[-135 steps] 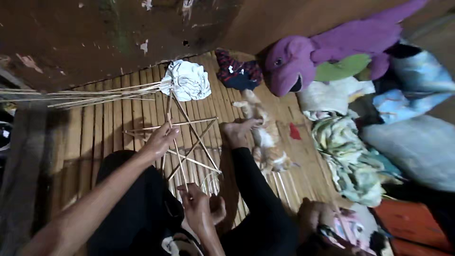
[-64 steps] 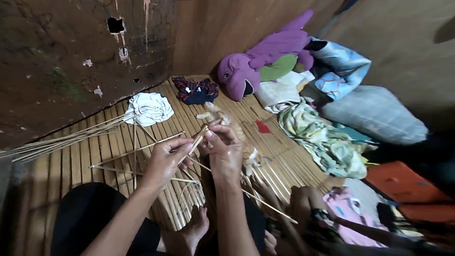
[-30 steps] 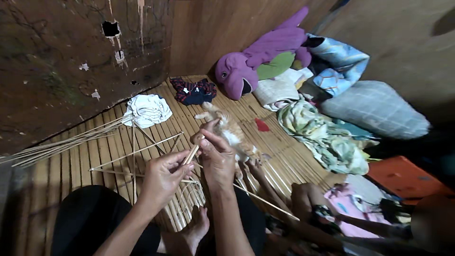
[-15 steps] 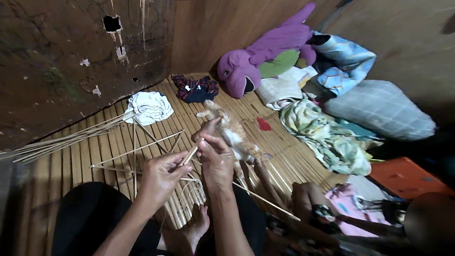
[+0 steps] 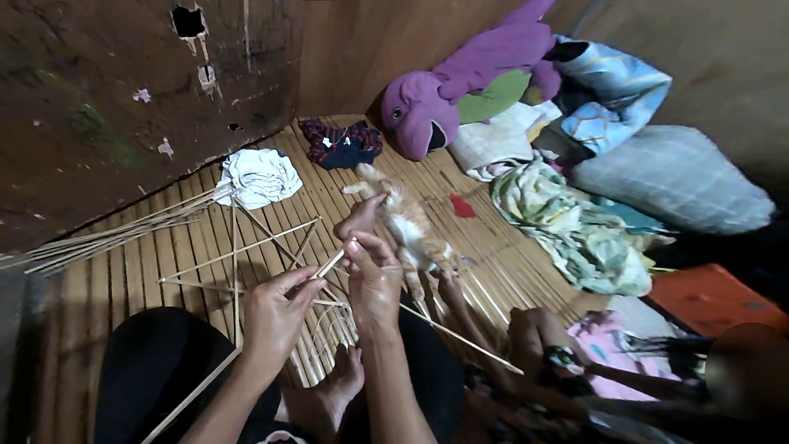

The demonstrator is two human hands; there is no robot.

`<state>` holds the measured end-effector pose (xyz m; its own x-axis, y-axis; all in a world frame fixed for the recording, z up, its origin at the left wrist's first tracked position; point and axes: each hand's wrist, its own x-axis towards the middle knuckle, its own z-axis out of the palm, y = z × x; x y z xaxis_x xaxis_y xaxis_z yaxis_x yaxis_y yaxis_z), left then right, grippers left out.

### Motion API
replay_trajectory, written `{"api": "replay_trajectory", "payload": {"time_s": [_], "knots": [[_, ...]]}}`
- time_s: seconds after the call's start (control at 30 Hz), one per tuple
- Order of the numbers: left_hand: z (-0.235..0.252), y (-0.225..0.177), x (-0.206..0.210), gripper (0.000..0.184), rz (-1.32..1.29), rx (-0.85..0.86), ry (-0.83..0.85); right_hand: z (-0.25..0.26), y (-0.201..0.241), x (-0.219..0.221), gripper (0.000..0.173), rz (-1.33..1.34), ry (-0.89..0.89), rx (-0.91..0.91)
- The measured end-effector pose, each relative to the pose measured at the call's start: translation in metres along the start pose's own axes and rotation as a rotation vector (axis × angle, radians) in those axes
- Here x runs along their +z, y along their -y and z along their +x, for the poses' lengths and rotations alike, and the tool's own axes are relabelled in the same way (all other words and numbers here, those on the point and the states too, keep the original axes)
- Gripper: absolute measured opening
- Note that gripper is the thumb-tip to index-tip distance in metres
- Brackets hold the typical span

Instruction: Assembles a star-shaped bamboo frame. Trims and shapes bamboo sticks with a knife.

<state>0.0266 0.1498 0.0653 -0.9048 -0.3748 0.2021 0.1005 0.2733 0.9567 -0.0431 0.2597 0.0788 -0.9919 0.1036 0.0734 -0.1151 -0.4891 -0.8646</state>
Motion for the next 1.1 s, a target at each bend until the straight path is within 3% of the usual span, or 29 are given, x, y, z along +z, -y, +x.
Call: {"api": "replay_trajectory", "payload": {"time_s": [0.17,0.5,0.63,0.73,0.9,1.1], "knots": [[-0.003,0.006,0.002,0.018,0.087,0.083,-0.038,-0.002,-0.005,-0.004,0.022,0.019,0.007,-0.015],[-0.010,0.017,0.003,0.018,0.105,0.088,-0.016,-0.012,-0.015,-0.010,0.021,0.004,-0.064,0.028],[-0.011,0.014,-0.002,0.018,0.010,-0.005,0.063,-0.016,-0.017,-0.015,0.021,0.002,-0.056,0.017],[-0.008,0.011,-0.007,0.024,-0.118,-0.043,0.150,-0.023,-0.017,-0.017,0.020,-0.014,-0.028,-0.024],[-0.013,0.002,-0.013,0.015,-0.190,0.038,0.172,-0.041,-0.006,-0.016,0.017,-0.041,0.056,-0.173],[-0.012,-0.027,-0.035,0.010,-0.274,0.225,0.229,-0.054,0.032,-0.008,0.034,0.087,0.276,-0.269]]}}
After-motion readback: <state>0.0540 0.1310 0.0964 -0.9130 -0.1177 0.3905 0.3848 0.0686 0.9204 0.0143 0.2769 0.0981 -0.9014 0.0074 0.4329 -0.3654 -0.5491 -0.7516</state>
